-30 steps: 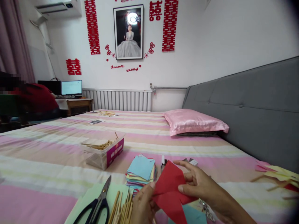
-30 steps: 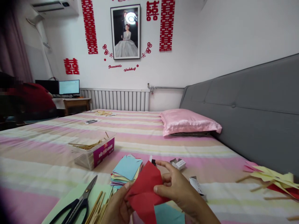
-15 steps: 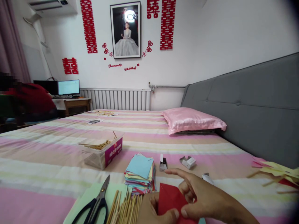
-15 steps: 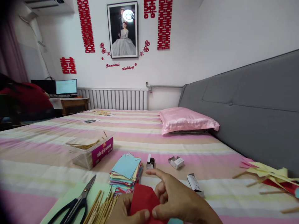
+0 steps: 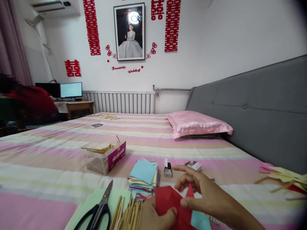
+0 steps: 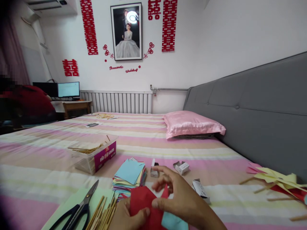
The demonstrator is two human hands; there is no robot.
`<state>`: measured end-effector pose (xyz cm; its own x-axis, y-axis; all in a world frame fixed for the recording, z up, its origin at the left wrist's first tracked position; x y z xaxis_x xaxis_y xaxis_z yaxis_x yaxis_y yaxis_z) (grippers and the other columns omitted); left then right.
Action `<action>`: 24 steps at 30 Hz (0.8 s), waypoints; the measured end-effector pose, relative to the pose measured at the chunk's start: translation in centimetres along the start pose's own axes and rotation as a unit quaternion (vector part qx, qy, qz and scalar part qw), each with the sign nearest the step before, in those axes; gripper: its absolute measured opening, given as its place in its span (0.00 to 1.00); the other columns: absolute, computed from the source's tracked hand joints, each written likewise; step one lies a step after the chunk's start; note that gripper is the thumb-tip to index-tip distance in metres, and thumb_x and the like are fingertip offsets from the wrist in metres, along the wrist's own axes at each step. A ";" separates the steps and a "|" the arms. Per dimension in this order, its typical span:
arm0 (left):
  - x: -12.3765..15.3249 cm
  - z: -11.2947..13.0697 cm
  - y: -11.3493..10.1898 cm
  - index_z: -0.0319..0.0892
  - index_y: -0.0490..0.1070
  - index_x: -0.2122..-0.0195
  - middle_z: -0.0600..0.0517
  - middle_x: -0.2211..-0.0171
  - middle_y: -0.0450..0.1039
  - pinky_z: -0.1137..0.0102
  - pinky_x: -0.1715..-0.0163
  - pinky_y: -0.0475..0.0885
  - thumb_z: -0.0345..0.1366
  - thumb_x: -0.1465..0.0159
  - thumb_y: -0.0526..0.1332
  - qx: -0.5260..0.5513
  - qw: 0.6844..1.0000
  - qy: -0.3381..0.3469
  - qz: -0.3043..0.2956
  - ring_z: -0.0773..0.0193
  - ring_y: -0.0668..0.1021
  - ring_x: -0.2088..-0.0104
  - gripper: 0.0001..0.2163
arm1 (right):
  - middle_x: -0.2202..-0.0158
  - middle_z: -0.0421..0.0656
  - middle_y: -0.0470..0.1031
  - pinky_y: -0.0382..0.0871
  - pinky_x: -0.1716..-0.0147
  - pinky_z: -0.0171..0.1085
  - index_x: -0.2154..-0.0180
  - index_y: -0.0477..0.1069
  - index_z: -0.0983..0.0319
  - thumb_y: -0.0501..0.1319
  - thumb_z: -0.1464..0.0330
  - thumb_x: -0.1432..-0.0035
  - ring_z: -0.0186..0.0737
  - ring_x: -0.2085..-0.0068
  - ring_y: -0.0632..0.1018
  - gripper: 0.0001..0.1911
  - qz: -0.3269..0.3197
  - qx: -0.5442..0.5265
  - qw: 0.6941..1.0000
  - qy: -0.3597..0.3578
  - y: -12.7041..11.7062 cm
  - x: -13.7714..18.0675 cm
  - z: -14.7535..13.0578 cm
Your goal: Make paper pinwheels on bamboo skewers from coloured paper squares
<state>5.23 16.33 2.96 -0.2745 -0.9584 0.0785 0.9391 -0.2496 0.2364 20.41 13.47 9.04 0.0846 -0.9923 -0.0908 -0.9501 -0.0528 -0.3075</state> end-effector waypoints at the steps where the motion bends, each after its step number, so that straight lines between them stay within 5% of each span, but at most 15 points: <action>1: -0.2 -0.2 -0.1 0.37 0.72 0.86 0.50 0.85 0.74 0.73 0.83 0.64 0.30 0.59 0.67 0.021 1.000 -0.003 0.023 0.65 0.72 0.84 0.04 | 0.60 0.45 0.73 0.64 0.58 0.41 0.48 0.61 0.59 0.66 0.69 0.59 0.44 0.57 0.72 0.34 0.044 0.015 0.999 -0.016 -0.2 -0.2 -0.1; 4: -0.7 -0.4 -0.7 0.37 0.72 0.83 0.49 0.85 0.75 0.71 0.80 0.67 0.34 0.57 0.67 0.084 0.993 -0.020 0.075 0.60 0.75 0.82 0.07 | 0.58 0.45 0.71 0.63 0.56 0.43 0.52 0.64 0.57 0.65 0.64 0.56 0.45 0.55 0.71 0.26 0.177 0.041 0.982 -0.049 -0.6 -0.4 -0.4; 6: -0.8 -0.3 -1.2 0.37 0.72 0.81 0.50 0.85 0.75 0.69 0.79 0.69 0.35 0.57 0.68 0.112 0.988 -0.027 0.100 0.60 0.76 0.82 0.07 | 0.67 0.42 0.72 0.66 0.63 0.39 0.58 0.68 0.58 0.62 0.64 0.53 0.40 0.64 0.73 0.18 0.193 0.031 0.979 -0.063 -0.4 -0.4 -0.8; 9: -1.0 -0.3 -1.8 0.36 0.72 0.77 0.51 0.83 0.77 0.70 0.78 0.70 0.34 0.55 0.68 0.186 0.974 -0.030 0.123 0.62 0.76 0.82 0.08 | 0.77 0.37 0.69 0.65 0.76 0.33 0.63 0.72 0.60 0.60 0.68 0.51 0.33 0.77 0.72 0.10 0.086 0.009 0.994 -0.060 0.7 -0.1 -1.3; 14: -1.2 -0.2 -1.7 0.36 0.71 0.71 0.52 0.79 0.77 0.72 0.76 0.70 0.29 0.50 0.64 0.325 0.942 -0.032 0.084 0.63 0.78 0.78 0.05 | 0.73 0.39 0.77 0.68 0.73 0.33 0.55 0.72 0.55 0.58 0.78 0.55 0.36 0.74 0.77 0.23 -0.108 0.058 0.992 0.002 2.6 0.6 -0.7; 19: -0.6 0.4 -1.1 0.36 0.72 0.72 0.49 0.77 0.78 0.68 0.72 0.73 0.28 0.50 0.63 0.352 0.932 -0.056 0.057 0.57 0.80 0.71 0.04 | 0.69 0.38 0.79 0.69 0.70 0.33 0.55 0.72 0.51 0.56 0.81 0.56 0.35 0.72 0.77 0.28 -0.126 0.045 0.991 -0.019 3.6 0.0 0.0; 24: -0.3 0.7 -0.9 0.36 0.73 0.73 0.48 0.77 0.78 0.66 0.73 0.73 0.29 0.54 0.66 0.339 0.936 -0.068 0.061 0.54 0.80 0.72 0.07 | 0.74 0.39 0.79 0.70 0.71 0.32 0.66 0.78 0.56 0.59 0.79 0.55 0.36 0.73 0.77 0.17 -0.086 0.039 0.994 -0.047 4.3 -0.7 -0.3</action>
<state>4.29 16.99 3.38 -0.2409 -0.9359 0.2571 0.6311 0.0502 0.7741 16.18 13.92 8.10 0.2752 -0.9541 -0.1183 -0.8930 -0.2081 -0.3990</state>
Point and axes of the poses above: each hand's wrist, its own x-axis away from the middle knuckle, its own y-axis out of the palm, z = x × y, the point moved 2 cm from there along -x, towards the middle knuckle
